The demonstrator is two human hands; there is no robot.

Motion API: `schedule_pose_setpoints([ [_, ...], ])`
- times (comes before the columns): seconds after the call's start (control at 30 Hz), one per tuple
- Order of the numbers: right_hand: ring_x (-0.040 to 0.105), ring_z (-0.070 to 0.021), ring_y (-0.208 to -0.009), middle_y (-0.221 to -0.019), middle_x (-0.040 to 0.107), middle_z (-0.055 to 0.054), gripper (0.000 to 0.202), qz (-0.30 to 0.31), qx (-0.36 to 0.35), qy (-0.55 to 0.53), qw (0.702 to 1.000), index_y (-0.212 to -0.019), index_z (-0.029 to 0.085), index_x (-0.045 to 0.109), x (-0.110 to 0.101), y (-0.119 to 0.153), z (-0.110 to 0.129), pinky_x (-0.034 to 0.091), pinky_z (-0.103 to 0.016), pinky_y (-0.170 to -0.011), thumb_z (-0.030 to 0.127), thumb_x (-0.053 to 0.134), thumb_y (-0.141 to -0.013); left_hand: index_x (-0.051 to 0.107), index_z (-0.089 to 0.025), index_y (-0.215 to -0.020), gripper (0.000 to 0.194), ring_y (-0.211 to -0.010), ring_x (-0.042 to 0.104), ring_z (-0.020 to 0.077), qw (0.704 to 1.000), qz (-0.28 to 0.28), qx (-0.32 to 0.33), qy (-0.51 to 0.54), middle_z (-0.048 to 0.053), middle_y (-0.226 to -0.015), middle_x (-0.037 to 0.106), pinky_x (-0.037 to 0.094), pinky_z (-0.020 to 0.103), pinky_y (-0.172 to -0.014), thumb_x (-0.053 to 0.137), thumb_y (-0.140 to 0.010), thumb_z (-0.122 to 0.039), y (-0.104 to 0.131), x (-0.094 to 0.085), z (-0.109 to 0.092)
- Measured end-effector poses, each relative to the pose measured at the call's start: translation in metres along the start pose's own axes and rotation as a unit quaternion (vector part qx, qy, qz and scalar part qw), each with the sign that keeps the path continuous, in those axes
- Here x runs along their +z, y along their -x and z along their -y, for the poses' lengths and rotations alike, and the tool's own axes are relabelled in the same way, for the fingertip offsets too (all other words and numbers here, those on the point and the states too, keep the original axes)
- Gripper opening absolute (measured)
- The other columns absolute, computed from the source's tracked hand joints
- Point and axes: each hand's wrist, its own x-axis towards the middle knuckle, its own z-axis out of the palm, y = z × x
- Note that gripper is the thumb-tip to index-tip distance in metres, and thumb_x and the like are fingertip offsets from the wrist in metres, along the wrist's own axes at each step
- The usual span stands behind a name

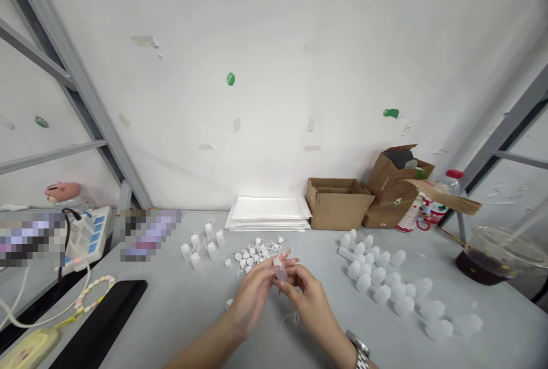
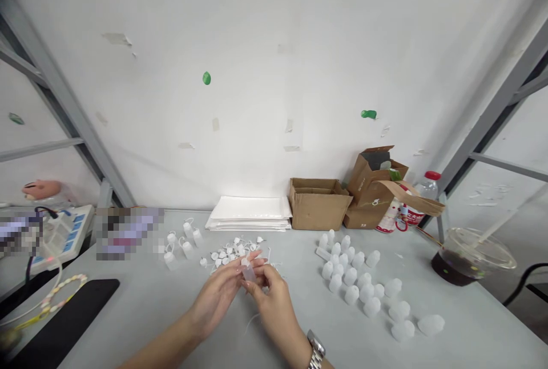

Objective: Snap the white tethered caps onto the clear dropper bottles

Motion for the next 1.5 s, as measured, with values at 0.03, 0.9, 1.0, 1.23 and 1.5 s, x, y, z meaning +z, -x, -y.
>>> schedule_pose_setpoints([
  [0.03, 0.055, -0.0178, -0.069, -0.072, 0.062, -0.003, 0.017, 0.004, 0.007, 0.0, 1.0, -0.075, 0.017, 0.062, 0.0, 0.001, 0.0, 0.043, -0.03, -0.068, 0.034, 0.063, -0.072, 0.064, -0.014, -0.107, 0.037, -0.107, 0.052, 0.0267, 1.0, -0.003, -0.006, 0.006, 0.01, -0.102, 0.068, 0.031, 0.036, -0.093, 0.055, -0.073, -0.023, -0.001, -0.001, 0.001],
  [0.9, 0.054, -0.0112, -0.055, -0.062, 0.06, -0.001, 0.031, 0.101, 0.12, -0.258, 0.953, -0.067, 0.015, 0.066, -0.004, -0.005, 0.004, 0.041, -0.025, -0.059, 0.043, 0.075, -0.06, 0.065, -0.013, -0.104, 0.033, -0.091, 0.055, 0.021, 0.995, 0.004, -0.052, 0.08, 0.011, -0.096, 0.067, 0.038, 0.028, -0.069, 0.048, -0.078, -0.023, -0.007, -0.009, 0.004],
  [1.0, 0.054, -0.012, -0.055, -0.062, 0.061, 0.0, 0.033, 0.077, 0.094, -0.212, 0.97, -0.069, 0.015, 0.065, -0.004, -0.007, 0.002, 0.042, -0.026, -0.059, 0.044, 0.076, -0.057, 0.065, -0.013, -0.103, 0.032, -0.1, 0.053, 0.0234, 0.996, 0.006, -0.042, 0.084, 0.011, -0.099, 0.067, 0.038, 0.03, -0.074, 0.047, -0.078, -0.024, -0.007, -0.008, 0.005],
  [1.23, 0.052, -0.0125, -0.055, -0.058, 0.059, 0.001, 0.034, 0.039, 0.063, -0.15, 0.986, -0.068, 0.017, 0.058, -0.002, -0.006, -0.001, 0.042, -0.026, -0.059, 0.046, 0.074, -0.059, 0.065, -0.012, -0.1, 0.031, -0.114, 0.048, 0.0268, 0.995, 0.011, -0.042, 0.089, 0.012, -0.108, 0.065, 0.031, 0.037, -0.094, 0.047, -0.078, -0.026, -0.008, -0.008, 0.006],
  [1.5, 0.051, -0.0158, -0.067, -0.072, 0.057, -0.002, 0.019, -0.052, -0.047, 0.077, 0.995, -0.073, 0.019, 0.055, -0.001, 0.003, -0.002, 0.042, -0.028, -0.064, 0.037, 0.062, -0.075, 0.064, -0.016, -0.105, 0.03, -0.114, 0.05, 0.0266, 0.999, -0.02, 0.018, 0.039, 0.009, -0.107, 0.066, 0.028, 0.04, -0.101, 0.056, -0.077, -0.023, -0.001, -0.003, 0.009],
])
